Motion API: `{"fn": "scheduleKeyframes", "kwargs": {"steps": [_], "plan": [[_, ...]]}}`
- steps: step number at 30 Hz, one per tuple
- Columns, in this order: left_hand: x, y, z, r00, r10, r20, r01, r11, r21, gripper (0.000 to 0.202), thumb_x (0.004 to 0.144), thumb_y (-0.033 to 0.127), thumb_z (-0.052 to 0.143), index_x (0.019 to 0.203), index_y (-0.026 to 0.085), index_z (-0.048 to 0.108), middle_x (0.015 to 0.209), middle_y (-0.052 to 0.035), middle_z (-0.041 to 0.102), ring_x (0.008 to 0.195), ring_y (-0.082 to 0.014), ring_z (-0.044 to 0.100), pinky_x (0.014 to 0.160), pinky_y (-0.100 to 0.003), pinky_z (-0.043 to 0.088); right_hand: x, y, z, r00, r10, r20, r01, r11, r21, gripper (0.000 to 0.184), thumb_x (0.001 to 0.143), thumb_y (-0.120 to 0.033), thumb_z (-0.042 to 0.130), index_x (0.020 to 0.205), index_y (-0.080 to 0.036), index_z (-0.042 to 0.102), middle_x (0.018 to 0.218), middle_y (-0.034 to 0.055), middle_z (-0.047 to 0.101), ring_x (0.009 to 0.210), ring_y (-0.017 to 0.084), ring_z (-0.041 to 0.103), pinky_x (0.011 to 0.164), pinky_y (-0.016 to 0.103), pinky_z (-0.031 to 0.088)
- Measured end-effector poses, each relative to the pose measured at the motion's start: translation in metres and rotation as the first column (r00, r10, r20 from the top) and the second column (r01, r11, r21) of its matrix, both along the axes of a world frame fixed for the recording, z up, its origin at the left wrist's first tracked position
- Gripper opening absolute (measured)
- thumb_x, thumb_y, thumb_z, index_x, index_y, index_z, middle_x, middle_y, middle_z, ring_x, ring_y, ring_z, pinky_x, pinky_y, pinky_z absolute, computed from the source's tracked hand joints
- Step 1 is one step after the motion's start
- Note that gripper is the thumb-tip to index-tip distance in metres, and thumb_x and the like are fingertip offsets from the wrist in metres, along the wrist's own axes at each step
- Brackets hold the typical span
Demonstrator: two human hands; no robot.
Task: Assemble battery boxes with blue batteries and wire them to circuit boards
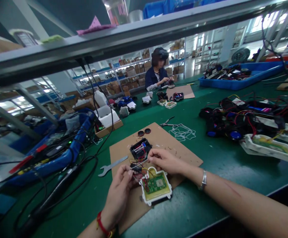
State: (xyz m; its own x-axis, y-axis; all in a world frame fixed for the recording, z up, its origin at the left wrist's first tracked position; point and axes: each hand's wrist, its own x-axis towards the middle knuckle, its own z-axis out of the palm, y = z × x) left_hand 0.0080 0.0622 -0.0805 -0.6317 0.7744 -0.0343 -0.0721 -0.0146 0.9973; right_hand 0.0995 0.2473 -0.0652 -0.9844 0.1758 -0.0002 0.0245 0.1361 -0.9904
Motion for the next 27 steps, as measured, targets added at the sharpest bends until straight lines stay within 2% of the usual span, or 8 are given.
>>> {"fn": "scheduleKeyframes", "kwargs": {"steps": [2,5,8,11,18,20,24,27], "plan": [[-0.005,0.001,0.005,0.99,-0.138,0.033,0.138,0.99,-0.02,0.027,0.084,0.045,0.054,0.084,0.019,0.044,0.073,0.0004,0.054,0.064,-0.0141,0.057,0.063,-0.028,0.05,-0.005,0.008,0.006,0.985,0.17,0.029,-0.167,0.982,-0.089,0.014,0.084,-0.031,0.05,0.076,-0.019,0.048,0.056,-0.0067,0.039,0.046,0.008,0.036,0.044,0.021,0.032],[-0.015,0.003,0.014,0.958,-0.261,-0.115,0.248,0.962,-0.116,0.022,0.086,0.039,0.055,0.083,0.018,0.049,0.072,-0.0009,0.056,0.066,-0.0149,0.057,0.063,-0.027,0.047,-0.013,0.021,0.013,0.964,0.267,0.006,-0.267,0.962,0.051,0.015,0.081,-0.028,0.054,0.071,-0.018,0.052,0.062,-0.004,0.045,0.052,0.009,0.04,0.047,0.021,0.034],[-0.026,0.008,0.017,0.884,-0.129,-0.449,0.044,0.98,-0.195,0.016,0.092,0.033,0.045,0.087,0.019,0.052,0.079,-0.0017,0.056,0.074,-0.0154,0.055,0.068,-0.026,0.044,-0.022,0.029,0.008,0.983,0.172,-0.065,-0.159,0.972,0.176,0.013,0.081,-0.027,0.056,0.074,-0.017,0.055,0.069,-0.0015,0.052,0.059,0.01,0.047,0.053,0.021,0.038],[-0.035,0.017,0.015,0.825,-0.004,-0.565,-0.121,0.975,-0.185,0.016,0.091,0.033,0.045,0.085,0.019,0.052,0.081,-0.0016,0.055,0.075,-0.0161,0.054,0.065,-0.025,0.043,-0.029,0.03,-0.005,0.995,0.017,-0.103,-0.005,0.993,0.117,0.014,0.083,-0.028,0.056,0.077,-0.016,0.054,0.067,-0.0016,0.053,0.057,0.01,0.049,0.054,0.022,0.041],[-0.053,0.044,0.015,0.824,-0.006,-0.566,-0.149,0.962,-0.227,0.016,0.088,0.034,0.05,0.085,0.019,0.055,0.074,0.0006,0.057,0.067,-0.015,0.055,0.062,-0.023,0.042,-0.038,0.038,-0.022,0.959,-0.236,-0.158,0.25,0.966,0.072,0.011,0.083,-0.027,0.057,0.081,-0.016,0.056,0.071,0.0007,0.059,0.063,0.012,0.056,0.059,0.025,0.045],[-0.057,0.048,0.016,0.785,0.001,-0.619,-0.186,0.954,-0.235,0.015,0.087,0.033,0.052,0.084,0.019,0.056,0.073,0.0004,0.058,0.068,-0.0157,0.055,0.063,-0.024,0.041,-0.04,0.044,-0.026,0.938,-0.291,-0.19,0.313,0.945,0.097,0.01,0.083,-0.027,0.058,0.082,-0.016,0.059,0.075,0.0018,0.061,0.069,0.013,0.057,0.062,0.026,0.046],[-0.062,0.049,0.013,0.633,0.013,-0.774,-0.253,0.949,-0.19,0.013,0.087,0.031,0.052,0.086,0.02,0.058,0.08,-0.0018,0.061,0.075,-0.0179,0.057,0.069,-0.027,0.042,-0.045,0.051,-0.035,0.907,-0.357,-0.223,0.38,0.922,0.069,0.01,0.083,-0.028,0.06,0.086,-0.018,0.06,0.083,0.0033,0.064,0.076,0.015,0.06,0.069,0.029,0.049],[-0.063,0.048,0.013,0.642,0.056,-0.765,-0.257,0.955,-0.146,0.011,0.086,0.03,0.054,0.085,0.02,0.059,0.081,-0.0015,0.061,0.077,-0.0173,0.058,0.071,-0.027,0.043,-0.046,0.048,-0.03,0.898,-0.384,-0.214,0.39,0.921,-0.013,0.015,0.079,-0.029,0.065,0.087,-0.018,0.058,0.083,0.0029,0.063,0.075,0.015,0.06,0.07,0.03,0.049]]}}
